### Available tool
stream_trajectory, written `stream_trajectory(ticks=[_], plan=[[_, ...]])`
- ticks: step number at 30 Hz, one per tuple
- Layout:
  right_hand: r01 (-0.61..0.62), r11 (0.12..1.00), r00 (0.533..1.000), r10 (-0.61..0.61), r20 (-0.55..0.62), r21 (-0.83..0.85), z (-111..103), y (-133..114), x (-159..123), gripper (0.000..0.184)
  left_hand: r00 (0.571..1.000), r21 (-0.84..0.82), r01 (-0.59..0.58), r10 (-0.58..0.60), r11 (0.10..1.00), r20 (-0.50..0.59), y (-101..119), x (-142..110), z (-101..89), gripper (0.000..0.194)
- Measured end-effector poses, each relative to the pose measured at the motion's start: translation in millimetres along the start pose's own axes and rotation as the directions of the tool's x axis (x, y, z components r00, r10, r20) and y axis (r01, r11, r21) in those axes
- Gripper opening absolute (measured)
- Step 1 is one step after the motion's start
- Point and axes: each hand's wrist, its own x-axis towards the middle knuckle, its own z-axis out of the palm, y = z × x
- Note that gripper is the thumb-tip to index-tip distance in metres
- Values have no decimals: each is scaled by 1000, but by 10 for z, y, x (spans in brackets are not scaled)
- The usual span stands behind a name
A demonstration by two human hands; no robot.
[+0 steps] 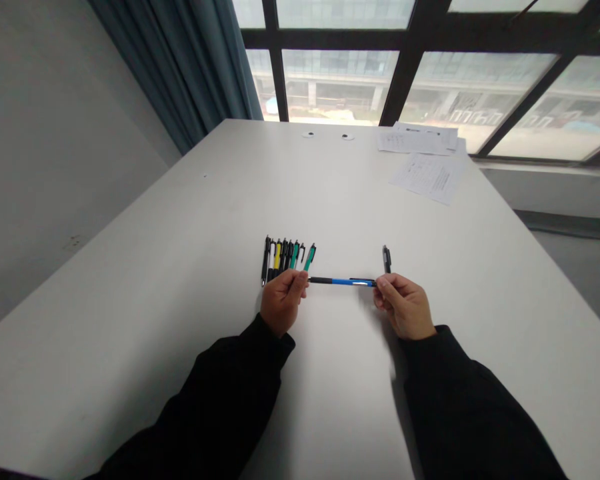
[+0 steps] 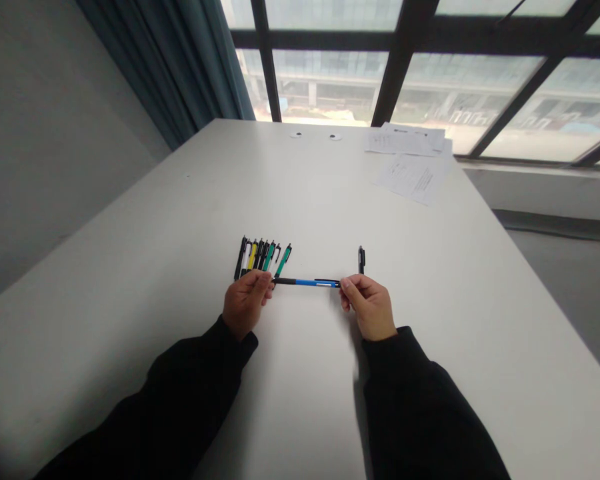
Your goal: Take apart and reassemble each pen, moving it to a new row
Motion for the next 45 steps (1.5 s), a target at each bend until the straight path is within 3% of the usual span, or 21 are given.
stream_trajectory(ticks=[19, 36, 45], plan=[[4, 961, 1000, 1, 17, -277, 26, -80, -39, 53, 997, 28, 34, -36, 999, 65, 52, -23, -16, 57], [5, 949, 1000, 2, 23, -314, 43, -118, -49, 60, 995, 51, 63, -67, 997, 76, 78, -27, -15, 62], [31, 988, 999, -26, 37, -151, 19, -6, -18, 47, 993, 35, 38, -42, 999, 112, 72, -23, -5, 49]])
